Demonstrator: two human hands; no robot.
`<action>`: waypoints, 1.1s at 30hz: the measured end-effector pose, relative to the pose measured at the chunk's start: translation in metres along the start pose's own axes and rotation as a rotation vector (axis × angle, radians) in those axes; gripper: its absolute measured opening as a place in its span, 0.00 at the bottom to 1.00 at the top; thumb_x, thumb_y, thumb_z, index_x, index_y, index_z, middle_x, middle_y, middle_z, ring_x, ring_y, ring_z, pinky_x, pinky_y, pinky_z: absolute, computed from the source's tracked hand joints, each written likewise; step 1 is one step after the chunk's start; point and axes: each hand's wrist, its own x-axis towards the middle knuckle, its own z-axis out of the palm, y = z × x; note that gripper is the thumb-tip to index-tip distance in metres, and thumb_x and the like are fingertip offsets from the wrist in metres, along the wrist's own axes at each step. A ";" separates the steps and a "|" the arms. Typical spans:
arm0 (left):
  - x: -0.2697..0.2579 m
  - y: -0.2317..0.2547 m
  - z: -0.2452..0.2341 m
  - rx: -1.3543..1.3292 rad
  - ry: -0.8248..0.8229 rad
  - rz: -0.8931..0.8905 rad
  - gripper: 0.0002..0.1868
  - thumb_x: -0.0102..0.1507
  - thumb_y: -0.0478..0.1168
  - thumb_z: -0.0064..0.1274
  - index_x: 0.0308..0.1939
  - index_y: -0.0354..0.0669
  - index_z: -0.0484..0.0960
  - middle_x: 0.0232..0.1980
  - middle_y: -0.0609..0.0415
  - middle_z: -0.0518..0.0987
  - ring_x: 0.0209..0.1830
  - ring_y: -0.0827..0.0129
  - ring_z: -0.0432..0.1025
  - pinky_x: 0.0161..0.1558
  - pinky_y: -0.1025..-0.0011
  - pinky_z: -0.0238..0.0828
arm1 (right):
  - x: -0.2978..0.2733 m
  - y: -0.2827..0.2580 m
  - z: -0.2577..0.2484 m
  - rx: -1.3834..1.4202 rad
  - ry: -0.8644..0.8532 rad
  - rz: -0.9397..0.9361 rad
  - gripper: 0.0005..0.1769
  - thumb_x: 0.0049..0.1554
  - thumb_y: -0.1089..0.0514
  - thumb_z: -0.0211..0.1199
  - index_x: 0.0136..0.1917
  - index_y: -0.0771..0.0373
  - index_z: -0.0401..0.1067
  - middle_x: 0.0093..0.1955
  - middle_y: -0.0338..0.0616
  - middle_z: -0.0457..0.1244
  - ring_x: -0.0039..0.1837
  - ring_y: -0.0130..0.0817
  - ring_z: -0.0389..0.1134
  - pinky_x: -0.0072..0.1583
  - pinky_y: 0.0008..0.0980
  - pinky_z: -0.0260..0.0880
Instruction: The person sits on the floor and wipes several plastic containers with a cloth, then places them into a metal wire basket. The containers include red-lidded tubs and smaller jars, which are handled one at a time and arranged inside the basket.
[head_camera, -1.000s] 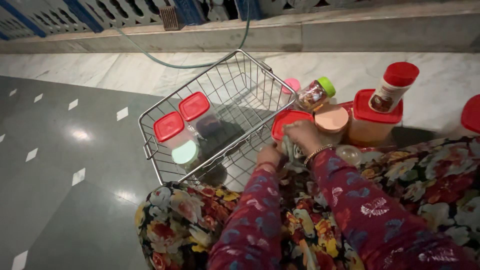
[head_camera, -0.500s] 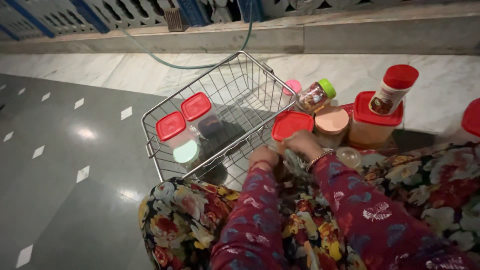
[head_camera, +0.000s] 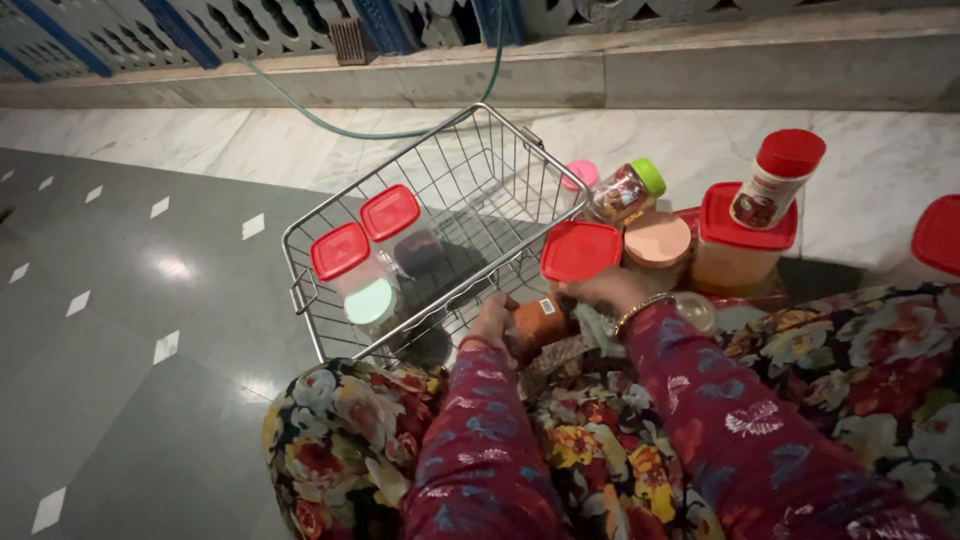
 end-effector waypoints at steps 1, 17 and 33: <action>-0.005 0.002 0.001 -0.011 0.005 -0.025 0.23 0.61 0.51 0.51 0.48 0.35 0.83 0.44 0.38 0.78 0.41 0.50 0.72 0.43 0.55 0.67 | -0.002 0.005 -0.002 0.201 -0.087 -0.054 0.43 0.47 0.25 0.68 0.59 0.62 0.80 0.56 0.46 0.72 0.59 0.38 0.72 0.62 0.36 0.67; 0.052 0.011 0.050 -0.050 0.357 0.154 0.29 0.59 0.60 0.55 0.46 0.36 0.85 0.47 0.30 0.83 0.50 0.41 0.78 0.50 0.51 0.71 | -0.069 -0.031 -0.013 -0.179 -0.052 -0.076 0.28 0.53 0.39 0.69 0.59 0.60 0.77 0.58 0.52 0.69 0.59 0.45 0.70 0.61 0.40 0.70; 0.108 -0.029 0.100 -0.073 0.616 0.171 0.15 0.52 0.40 0.65 0.42 0.40 0.86 0.40 0.41 0.85 0.41 0.51 0.81 0.46 0.57 0.76 | -0.013 0.037 0.086 -0.503 0.477 -0.065 0.22 0.70 0.45 0.44 0.54 0.60 0.75 0.55 0.50 0.67 0.53 0.48 0.73 0.56 0.55 0.71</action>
